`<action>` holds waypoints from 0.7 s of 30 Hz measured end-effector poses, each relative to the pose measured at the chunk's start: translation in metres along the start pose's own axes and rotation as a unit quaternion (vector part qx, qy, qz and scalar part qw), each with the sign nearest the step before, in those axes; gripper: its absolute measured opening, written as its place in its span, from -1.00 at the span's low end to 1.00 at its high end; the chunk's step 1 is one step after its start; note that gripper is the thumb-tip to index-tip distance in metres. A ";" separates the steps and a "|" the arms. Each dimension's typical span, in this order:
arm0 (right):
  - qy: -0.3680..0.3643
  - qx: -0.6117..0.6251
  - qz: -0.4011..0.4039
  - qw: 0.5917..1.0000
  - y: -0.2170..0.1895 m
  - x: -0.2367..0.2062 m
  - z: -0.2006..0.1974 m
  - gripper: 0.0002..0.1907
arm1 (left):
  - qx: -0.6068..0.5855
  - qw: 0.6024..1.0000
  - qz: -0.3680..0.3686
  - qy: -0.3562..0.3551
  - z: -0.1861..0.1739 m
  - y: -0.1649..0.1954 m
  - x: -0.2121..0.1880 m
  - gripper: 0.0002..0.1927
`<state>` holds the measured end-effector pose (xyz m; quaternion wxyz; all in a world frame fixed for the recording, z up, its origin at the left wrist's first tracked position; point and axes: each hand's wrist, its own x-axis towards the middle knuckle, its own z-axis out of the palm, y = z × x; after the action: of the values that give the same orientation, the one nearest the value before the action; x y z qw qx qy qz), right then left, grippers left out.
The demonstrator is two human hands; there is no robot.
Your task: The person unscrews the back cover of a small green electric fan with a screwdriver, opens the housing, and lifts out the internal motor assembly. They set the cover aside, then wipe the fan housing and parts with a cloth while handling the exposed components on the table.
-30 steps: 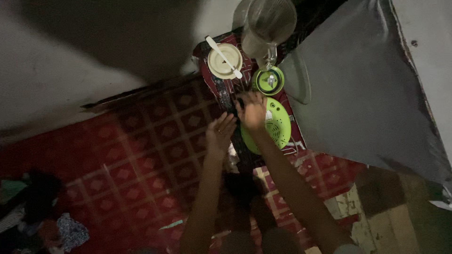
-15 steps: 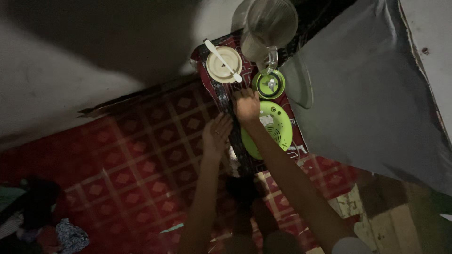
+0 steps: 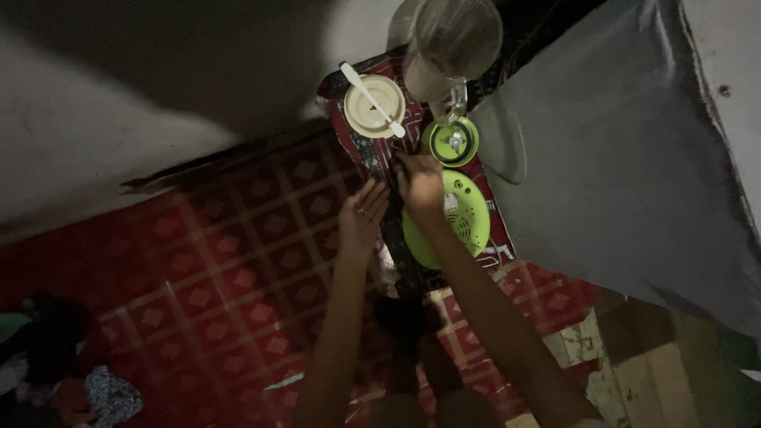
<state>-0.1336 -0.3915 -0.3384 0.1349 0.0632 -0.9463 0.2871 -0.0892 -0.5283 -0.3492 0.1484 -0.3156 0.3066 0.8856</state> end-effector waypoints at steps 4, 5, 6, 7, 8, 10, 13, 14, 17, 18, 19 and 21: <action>0.060 0.061 0.024 0.996 0.006 -0.032 -0.017 -0.80 | 0.014 1.000 -0.008 0.006 0.005 0.003 0.010 -0.46; 0.080 0.064 0.031 0.994 0.006 -0.039 -0.019 -0.83 | 0.036 0.999 -0.021 0.017 0.006 0.004 0.012 -0.48; 0.074 0.109 0.071 0.989 0.005 -0.048 -0.022 -0.83 | 0.029 0.999 -0.014 -0.006 0.008 0.004 0.013 -0.47; 0.068 0.154 0.109 0.980 0.003 -0.056 -0.026 -0.83 | 0.022 0.999 -0.007 -0.030 0.009 0.004 0.015 -0.45; 0.063 0.198 0.146 0.967 0.002 -0.061 -0.028 -0.83 | 0.015 0.998 0.001 -0.055 0.011 0.003 0.017 -0.43; 0.058 0.150 0.123 0.979 0.000 -0.065 -0.030 -0.82 | -0.005 0.994 -0.013 -0.105 0.014 0.002 0.023 -0.39; 0.058 0.155 0.087 0.982 -0.004 -0.063 -0.032 -0.78 | 0.044 0.991 -0.006 -0.126 0.015 -0.003 0.030 -0.34; 0.057 0.169 0.076 0.981 -0.007 -0.063 -0.033 -0.77 | 0.072 0.990 0.000 -0.122 0.014 -0.006 0.030 -0.32; -0.021 0.222 0.083 0.971 -0.016 -0.060 -0.031 -0.73 | 0.053 0.991 -0.016 -0.119 0.013 -0.014 0.038 -0.38; -0.030 0.226 0.101 0.968 -0.019 -0.058 -0.029 -0.72 | 0.051 0.991 -0.003 -0.125 0.014 -0.017 0.041 -0.40; -0.039 0.230 0.118 0.965 -0.022 -0.055 -0.026 -0.71 | 0.049 0.990 0.011 -0.130 0.016 -0.019 0.043 -0.41; -0.046 0.234 0.137 0.961 -0.024 -0.049 -0.023 -0.72 | 0.043 0.990 0.029 -0.132 0.017 -0.020 0.046 -0.42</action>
<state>-0.0771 -0.3969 -0.3220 0.0316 -0.0239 -0.8574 0.5131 -0.1226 -0.4990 -0.3773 0.1752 -0.1800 0.3316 0.9094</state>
